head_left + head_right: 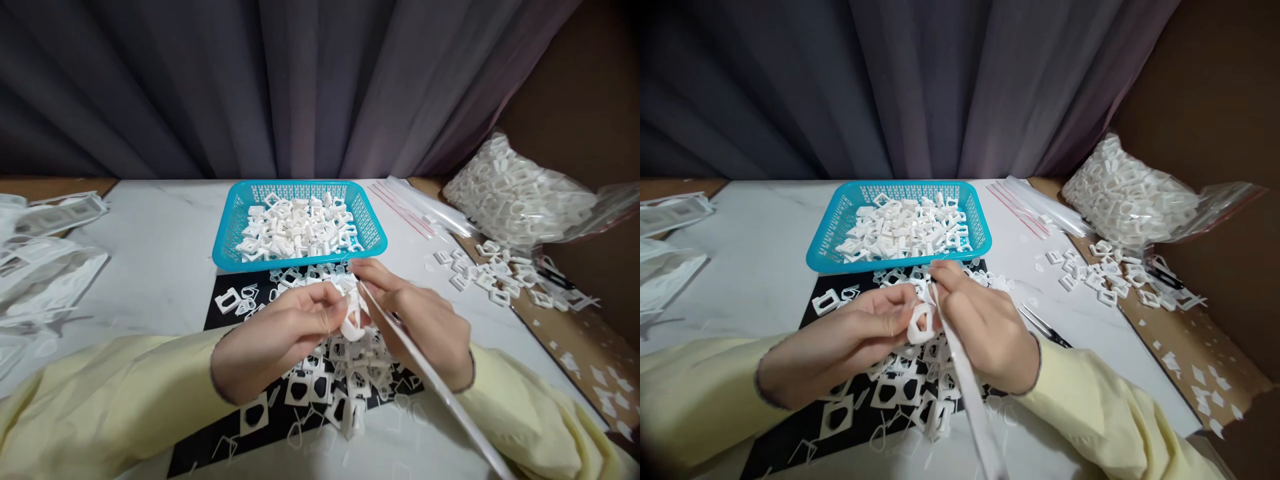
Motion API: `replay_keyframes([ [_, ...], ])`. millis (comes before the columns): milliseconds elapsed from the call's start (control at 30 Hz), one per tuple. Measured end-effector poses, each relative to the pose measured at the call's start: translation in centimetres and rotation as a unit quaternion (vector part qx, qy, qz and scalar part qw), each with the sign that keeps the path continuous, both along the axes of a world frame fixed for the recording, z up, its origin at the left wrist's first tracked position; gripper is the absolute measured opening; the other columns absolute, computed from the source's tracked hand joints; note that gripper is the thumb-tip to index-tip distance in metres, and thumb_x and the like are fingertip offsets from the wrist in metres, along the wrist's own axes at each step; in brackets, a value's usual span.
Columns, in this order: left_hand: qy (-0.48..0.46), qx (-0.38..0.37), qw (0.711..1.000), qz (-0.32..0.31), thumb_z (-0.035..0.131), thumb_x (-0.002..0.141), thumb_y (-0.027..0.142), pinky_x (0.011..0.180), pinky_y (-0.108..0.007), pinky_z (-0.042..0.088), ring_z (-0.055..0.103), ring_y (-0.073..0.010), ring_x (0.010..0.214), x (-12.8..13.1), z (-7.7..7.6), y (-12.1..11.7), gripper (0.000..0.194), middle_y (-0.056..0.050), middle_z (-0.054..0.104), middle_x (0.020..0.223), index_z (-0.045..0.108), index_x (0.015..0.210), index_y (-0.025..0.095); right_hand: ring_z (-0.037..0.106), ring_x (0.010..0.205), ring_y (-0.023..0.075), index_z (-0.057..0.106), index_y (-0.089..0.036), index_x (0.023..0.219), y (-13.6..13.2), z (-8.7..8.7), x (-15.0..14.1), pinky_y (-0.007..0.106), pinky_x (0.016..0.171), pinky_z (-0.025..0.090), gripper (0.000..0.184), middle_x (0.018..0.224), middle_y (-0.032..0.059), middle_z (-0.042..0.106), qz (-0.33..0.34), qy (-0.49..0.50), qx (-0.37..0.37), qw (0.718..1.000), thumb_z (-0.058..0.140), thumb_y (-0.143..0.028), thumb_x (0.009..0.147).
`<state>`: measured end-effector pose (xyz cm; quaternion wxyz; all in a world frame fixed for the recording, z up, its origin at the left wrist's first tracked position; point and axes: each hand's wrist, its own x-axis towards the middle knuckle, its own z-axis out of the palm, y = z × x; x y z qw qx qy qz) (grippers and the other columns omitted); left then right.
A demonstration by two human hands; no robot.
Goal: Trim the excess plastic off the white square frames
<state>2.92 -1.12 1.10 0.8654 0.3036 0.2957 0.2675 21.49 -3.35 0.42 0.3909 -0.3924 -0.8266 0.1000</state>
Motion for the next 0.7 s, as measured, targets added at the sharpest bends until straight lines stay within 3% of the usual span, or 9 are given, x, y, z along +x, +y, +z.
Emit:
replay_keyframes([
  [100, 0.009, -0.003, 1.000, -0.008, 0.056, 0.087, 0.023, 0.084, -0.024, 0.036, 0.054, -0.0110, 0.086, 0.0, 0.1, -0.1, 0.011, -0.001, 0.061, 0.086, 0.056, 0.080, 0.016, 0.064, 0.100, 0.0197, 0.053, -0.021, 0.078, 0.1, 1.4, -0.4, 0.030, 0.081, 0.057, 0.014, 0.107, 0.0060, 0.068, -0.039, 0.074, -0.038, 0.996, 0.054, -0.009, 0.083],
  [200, -0.006, -0.001, 1.000, 0.001, 0.054, 0.088, 0.022, 0.086, -0.025, 0.037, 0.056, -0.0118, 0.088, -0.1, 0.1, 0.0, 0.007, -0.003, 0.062, 0.092, 0.057, 0.085, 0.016, 0.067, 0.095, 0.0211, 0.053, -0.020, 0.068, -0.1, 3.5, -0.4, 0.028, 0.077, 0.058, 0.017, 0.092, 0.0028, 0.073, -0.038, 0.171, -0.146, 0.974, 0.059, -0.012, 0.082],
  [333, -0.013, -0.013, 1.000, 0.011, 0.053, 0.088, 0.021, 0.089, -0.027, 0.037, 0.056, -0.0129, 0.089, -0.2, 0.2, 0.3, 0.010, -0.002, 0.062, 0.090, 0.055, 0.079, 0.017, 0.066, 0.097, 0.0226, 0.048, -0.021, 0.057, -0.3, 5.0, -0.1, 0.025, 0.072, 0.058, 0.028, 0.074, -0.0002, 0.073, -0.048, 0.201, -0.274, 0.939, 0.064, -0.020, 0.079],
  [700, 0.019, -0.015, 0.999, 0.027, 0.056, 0.087, 0.023, 0.086, -0.026, 0.034, 0.052, -0.0111, 0.082, -0.1, 0.3, 0.4, 0.010, 0.000, 0.060, 0.083, 0.056, 0.079, 0.017, 0.070, 0.080, 0.0212, 0.048, -0.021, 0.053, 0.0, 4.3, -0.2, 0.026, 0.054, 0.053, 0.031, 0.069, -0.0005, 0.071, -0.079, 0.164, -0.308, 0.934, 0.065, -0.030, 0.078],
])
